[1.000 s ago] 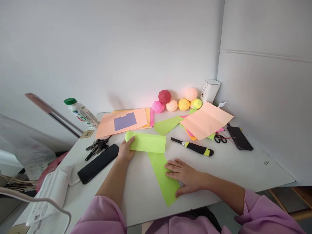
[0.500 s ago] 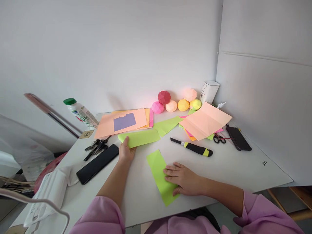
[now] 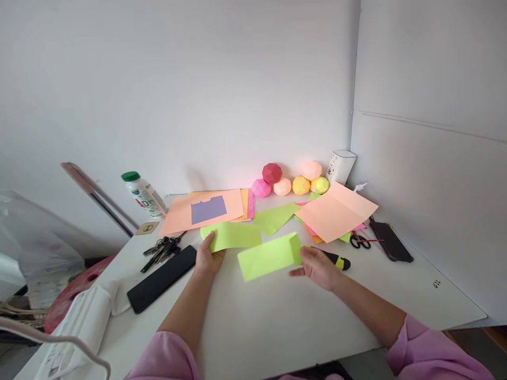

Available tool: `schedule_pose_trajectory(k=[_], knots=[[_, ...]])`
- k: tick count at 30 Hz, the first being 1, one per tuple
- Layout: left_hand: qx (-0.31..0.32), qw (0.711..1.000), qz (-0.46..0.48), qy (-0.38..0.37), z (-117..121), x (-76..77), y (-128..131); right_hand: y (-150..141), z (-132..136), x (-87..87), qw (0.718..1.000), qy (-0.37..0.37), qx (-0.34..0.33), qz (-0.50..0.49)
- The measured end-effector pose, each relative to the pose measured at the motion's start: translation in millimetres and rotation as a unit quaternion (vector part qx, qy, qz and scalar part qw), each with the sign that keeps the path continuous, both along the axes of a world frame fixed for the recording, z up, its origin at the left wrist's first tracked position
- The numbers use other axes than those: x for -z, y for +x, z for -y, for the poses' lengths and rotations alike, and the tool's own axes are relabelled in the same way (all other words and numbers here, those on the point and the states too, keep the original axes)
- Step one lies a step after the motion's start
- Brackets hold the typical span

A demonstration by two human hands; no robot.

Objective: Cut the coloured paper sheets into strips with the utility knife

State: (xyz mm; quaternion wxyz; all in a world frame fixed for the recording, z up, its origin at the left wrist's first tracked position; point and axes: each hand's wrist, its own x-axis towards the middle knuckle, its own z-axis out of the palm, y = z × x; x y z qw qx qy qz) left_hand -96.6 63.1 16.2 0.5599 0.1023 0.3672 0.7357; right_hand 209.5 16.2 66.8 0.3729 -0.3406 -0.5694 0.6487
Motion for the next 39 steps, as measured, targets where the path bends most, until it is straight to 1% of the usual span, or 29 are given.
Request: schedule_pose_trajectory(k=[2, 4, 6, 8, 10, 11, 12, 13, 15, 18, 20, 22, 25, 27, 30, 32, 34, 37, 39], knots=[[0.022, 1.000, 0.006, 0.008, 0.1, -2.3, -2.1, 3.5, -17.3, -23.7, 0.995, 0.059, 0.077, -0.030], [0.048, 0.999, 0.007, 0.010, 0.7, -4.2, -4.2, 3.5, -31.0, -46.1, 0.979, 0.137, 0.142, -0.041], [0.071, 0.997, 0.005, 0.010, 1.9, -5.0, -6.1, -1.4, -41.2, -62.1, 0.950, 0.231, 0.211, -0.017], [0.100, 0.995, -0.008, 0.006, 3.1, -4.2, -7.6, -10.8, -50.7, -67.5, 0.899, 0.336, 0.279, 0.035], [0.132, 0.991, -0.025, 0.001, 4.0, -2.0, -8.6, -23.4, -62.9, -61.7, 0.838, 0.431, 0.316, 0.110], [0.152, 0.988, -0.038, 0.001, 4.3, -0.5, -8.8, -30.0, -70.4, -55.1, 0.813, 0.464, 0.315, 0.159], [0.171, 0.984, -0.050, 0.004, 4.5, 1.1, -8.9, -36.3, -78.5, -46.7, 0.795, 0.479, 0.301, 0.219], [0.189, 0.980, -0.060, 0.008, 4.7, 2.7, -8.9, -42.1, -86.9, -37.0, 0.783, 0.478, 0.279, 0.284], [0.218, 0.973, -0.079, 0.016, 5.1, 5.2, -8.6, -50.6, -101.9, -16.5, 0.770, 0.430, 0.214, 0.420], [0.243, 0.965, -0.094, 0.023, 6.1, 6.5, -8.1, -54.7, -114.2, 8.6, 0.775, 0.400, 0.129, 0.473], [0.256, 0.961, -0.103, 0.029, 6.9, 5.9, -7.8, -53.6, -115.1, 15.9, 0.778, 0.401, 0.094, 0.475], [0.265, 0.957, -0.110, 0.034, 7.3, 4.8, -7.1, -52.4, -111.9, 14.2, 0.779, 0.405, 0.083, 0.471], [0.276, 0.953, -0.118, 0.037, 8.0, 2.1, -4.2, -54.7, -100.7, 1.3, 0.789, 0.418, 0.078, 0.443], [0.283, 0.950, -0.123, 0.039, 9.1, -0.4, -0.4, -59.4, -88.7, -7.1, 0.800, 0.428, 0.063, 0.415], [0.285, 0.948, -0.135, 0.045, 13.0, -5.5, 7.4, -68.5, -67.6, -12.2, 0.828, 0.440, 0.009, 0.347], [0.280, 0.947, -0.146, 0.052, 16.8, -9.5, 12.6, -73.9, -55.0, -12.3, 0.854, 0.426, -0.023, 0.299], [0.269, 0.948, -0.158, 0.059, 20.8, -13.9, 16.7, -77.6, -45.2, -13.0, 0.883, 0.383, -0.043, 0.268], [0.248, 0.950, -0.178, 0.066, 25.9, -21.1, 21.2, -78.7, -34.5, -18.5, 0.927, 0.294, -0.085, 0.219], [0.234, 0.951, -0.189, 0.071, 28.4, -26.1, 24.2, -77.2, -28.8, -23.6, 0.947, 0.236, -0.111, 0.188]])
